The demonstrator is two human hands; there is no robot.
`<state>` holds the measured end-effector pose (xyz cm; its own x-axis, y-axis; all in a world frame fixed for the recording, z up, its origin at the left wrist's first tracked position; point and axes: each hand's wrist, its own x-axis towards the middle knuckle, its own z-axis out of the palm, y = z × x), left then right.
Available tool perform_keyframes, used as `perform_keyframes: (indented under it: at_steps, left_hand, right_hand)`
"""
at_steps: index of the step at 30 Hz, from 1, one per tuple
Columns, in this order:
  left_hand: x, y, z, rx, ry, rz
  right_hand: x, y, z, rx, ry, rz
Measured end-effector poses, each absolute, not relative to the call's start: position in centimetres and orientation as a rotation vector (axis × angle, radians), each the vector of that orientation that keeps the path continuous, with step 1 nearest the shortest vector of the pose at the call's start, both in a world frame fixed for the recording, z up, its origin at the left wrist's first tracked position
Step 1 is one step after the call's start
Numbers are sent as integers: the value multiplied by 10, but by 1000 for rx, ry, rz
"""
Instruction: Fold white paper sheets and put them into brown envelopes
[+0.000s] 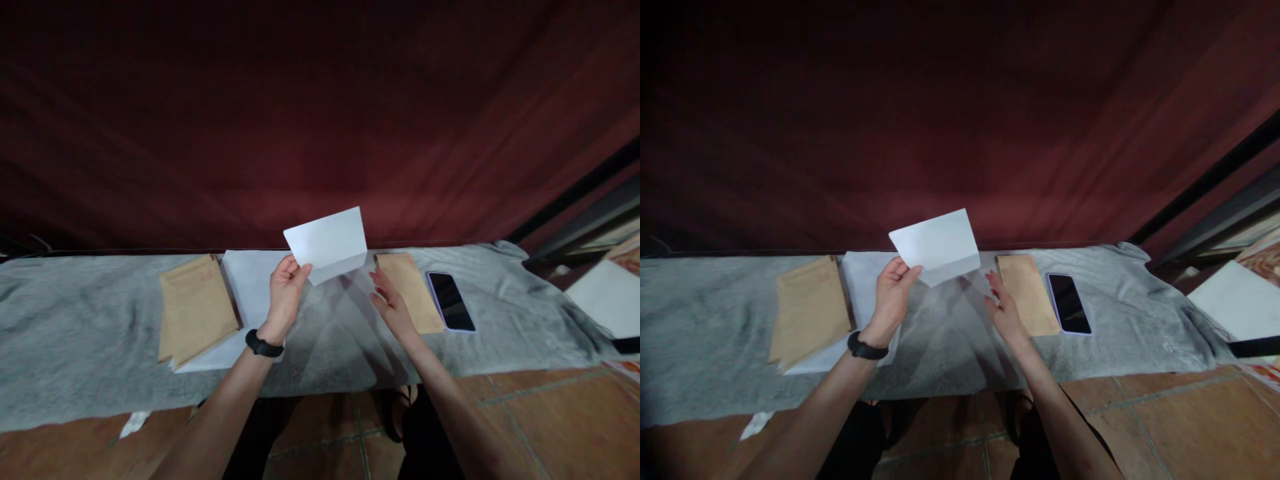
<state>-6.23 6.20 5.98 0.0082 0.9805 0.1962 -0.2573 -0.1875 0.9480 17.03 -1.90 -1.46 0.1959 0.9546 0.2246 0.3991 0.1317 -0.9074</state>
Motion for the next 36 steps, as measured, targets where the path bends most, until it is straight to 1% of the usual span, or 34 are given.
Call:
perform_keyframes:
  at_steps: [2, 6, 11, 14, 18, 23, 26, 32, 36]
  left_hand:
    - [-63, 60, 62, 1272, 917, 1409]
    - [-68, 54, 46, 1532, 912, 1176]
    - [-83, 50, 12, 1738, 919, 895]
    - [-94, 47, 0, 1921, 911, 699]
    - [-106, 35, 1, 2172, 775, 460]
    - [-115, 27, 12, 2267, 692, 249]
    - [-118, 31, 12, 2224, 664, 206]
    - [-117, 35, 10, 1979, 737, 400]
    - [-112, 33, 12, 1899, 813, 425]
  right_hand:
    - [169, -16, -7, -1436, -1378, 640]
    - [174, -17, 6, -1417, -1405, 554]
    - [184, -31, 9, -1369, -1822, 665]
    - [183, -42, 4, -1398, -2110, 689]
    - [179, -56, -1, -1420, -2315, 632]
    - [179, -65, 2, -1381, -2392, 644]
    - [180, -65, 5, -1396, -2379, 652]
    - [180, -60, 12, -1408, -2232, 759]
    - [177, -57, 8, -1605, -2068, 805]
